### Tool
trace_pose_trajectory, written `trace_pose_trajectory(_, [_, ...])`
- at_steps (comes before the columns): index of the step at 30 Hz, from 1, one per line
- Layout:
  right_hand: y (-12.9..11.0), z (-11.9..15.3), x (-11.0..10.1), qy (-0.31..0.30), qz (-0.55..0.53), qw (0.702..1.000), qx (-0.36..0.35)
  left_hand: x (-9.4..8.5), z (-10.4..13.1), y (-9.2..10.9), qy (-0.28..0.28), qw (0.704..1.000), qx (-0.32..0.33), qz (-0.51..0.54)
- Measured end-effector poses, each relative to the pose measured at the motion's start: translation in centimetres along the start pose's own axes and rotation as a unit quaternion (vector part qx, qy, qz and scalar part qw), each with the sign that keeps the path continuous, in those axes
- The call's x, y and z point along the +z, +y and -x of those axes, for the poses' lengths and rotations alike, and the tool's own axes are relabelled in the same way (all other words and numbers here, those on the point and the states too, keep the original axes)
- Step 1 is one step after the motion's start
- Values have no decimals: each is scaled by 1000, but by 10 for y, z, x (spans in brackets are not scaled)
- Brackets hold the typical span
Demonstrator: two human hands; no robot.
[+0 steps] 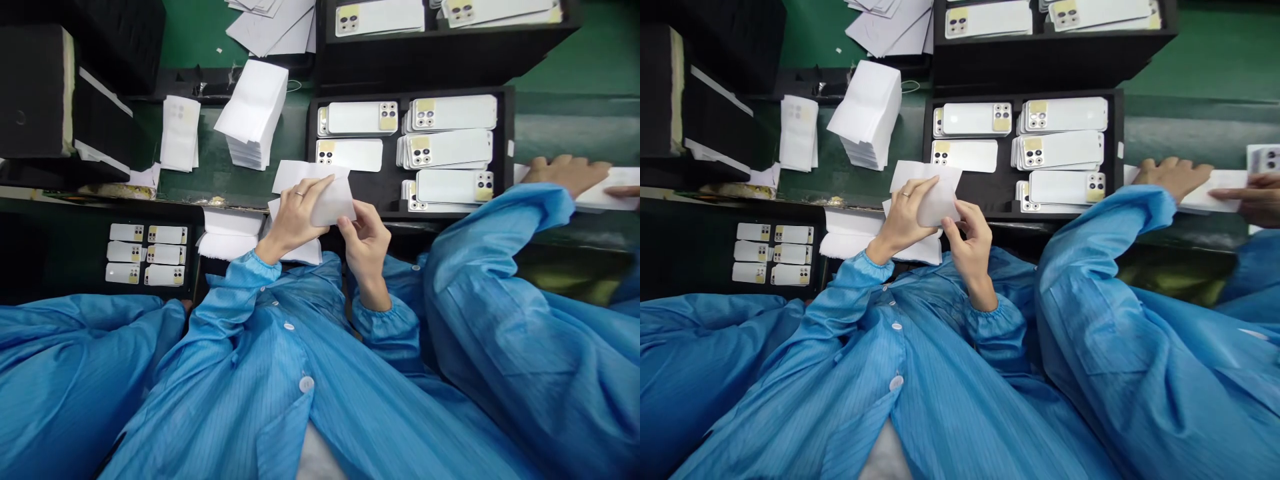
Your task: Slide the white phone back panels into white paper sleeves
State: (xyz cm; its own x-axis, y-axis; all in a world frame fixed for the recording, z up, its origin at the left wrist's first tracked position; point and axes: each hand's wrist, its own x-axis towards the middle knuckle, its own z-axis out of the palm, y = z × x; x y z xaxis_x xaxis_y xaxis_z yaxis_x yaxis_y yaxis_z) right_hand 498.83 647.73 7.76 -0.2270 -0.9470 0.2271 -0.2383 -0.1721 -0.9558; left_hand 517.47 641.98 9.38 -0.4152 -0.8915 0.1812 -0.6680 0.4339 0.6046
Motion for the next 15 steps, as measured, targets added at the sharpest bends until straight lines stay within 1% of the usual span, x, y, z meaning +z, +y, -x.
trace_pose_trajectory(2, [-12,-1,-4,-35,13,999,-34,-4,8,-6,35,999,2,22])
trace_pose_trajectory(5, [-36,0,-9,-64,76,988,-119,-7,23,-12,79,996,-15,42])
trace_pose_trajectory(7, [-52,2,-10,-93,106,974,-179,-3,30,-13,97,993,-39,46])
trace_pose_trajectory(9, [-66,5,-8,-119,114,957,-238,6,33,-12,121,989,-59,56])
trace_pose_trajectory(11, [-77,8,-5,-129,112,943,-284,16,31,-11,167,980,-62,91])
trace_pose_trajectory(13, [-86,10,-2,-134,111,937,-303,24,27,-9,226,961,-55,153])
trace_pose_trajectory(15, [-94,11,0,-147,108,936,-300,27,24,-7,262,939,-59,215])
